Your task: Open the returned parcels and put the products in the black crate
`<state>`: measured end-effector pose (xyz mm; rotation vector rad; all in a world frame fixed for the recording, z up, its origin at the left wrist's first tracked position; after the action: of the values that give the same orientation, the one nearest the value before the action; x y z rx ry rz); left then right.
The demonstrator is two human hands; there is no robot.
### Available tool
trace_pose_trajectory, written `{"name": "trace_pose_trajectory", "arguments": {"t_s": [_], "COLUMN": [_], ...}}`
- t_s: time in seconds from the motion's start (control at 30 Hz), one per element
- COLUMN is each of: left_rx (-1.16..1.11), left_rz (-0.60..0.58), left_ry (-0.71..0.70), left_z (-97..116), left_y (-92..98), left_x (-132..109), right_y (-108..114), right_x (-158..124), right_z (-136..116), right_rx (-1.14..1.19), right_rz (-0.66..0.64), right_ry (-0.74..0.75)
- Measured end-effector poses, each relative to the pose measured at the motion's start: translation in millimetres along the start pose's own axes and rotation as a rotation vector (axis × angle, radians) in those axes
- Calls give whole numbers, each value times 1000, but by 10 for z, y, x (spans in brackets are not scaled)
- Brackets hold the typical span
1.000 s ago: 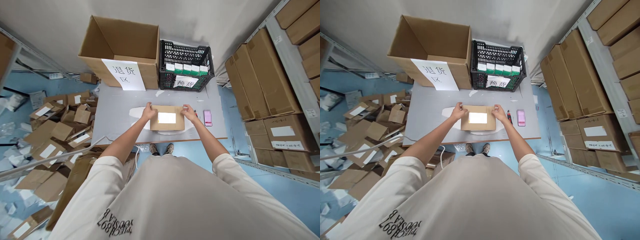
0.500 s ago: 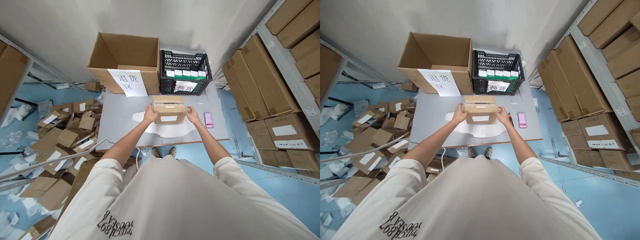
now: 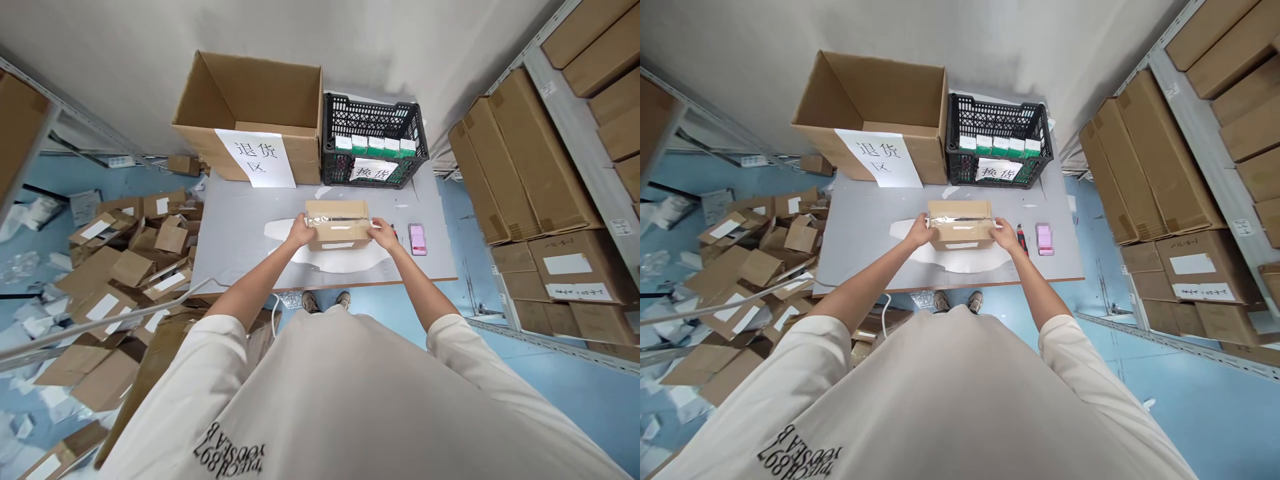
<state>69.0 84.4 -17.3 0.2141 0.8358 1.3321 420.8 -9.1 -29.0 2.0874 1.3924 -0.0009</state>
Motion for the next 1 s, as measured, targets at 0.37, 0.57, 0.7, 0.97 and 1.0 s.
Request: {"name": "trace_pose_trajectory", "arguments": {"t_s": [0.37, 0.57, 0.7, 0.97, 1.0], "left_rx": [-471, -442, -379, -178, -149], "left_rz": [-3, -27, -22, -70, -93], "left_ry": [86, -71, -99, 40, 53], "left_z": [166, 410, 377, -53, -89], "left_y": [-52, 96, 146, -18, -61], "left_x": [110, 74, 40, -109, -117], "right_y": [-171, 67, 146, 150, 148], "right_x": [185, 124, 36, -112, -128], "right_z": [-308, -435, -439, 168, 212], "right_rx": [235, 251, 248, 148, 120], "right_rz": [-99, -11, 30, 132, 131], "right_ry": [69, 131, 195, -82, -104]}}
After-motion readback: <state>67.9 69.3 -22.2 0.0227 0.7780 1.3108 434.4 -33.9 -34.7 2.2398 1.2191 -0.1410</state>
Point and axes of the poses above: each hand's wrist, its own x-axis towards the middle knuckle, its own y-axis out of the back of the hand, z = x × y, the point moved 9 cm from there along x, towards the middle knuckle, and after that the axes turned 7 degrees about z, right-handed, at the moved point
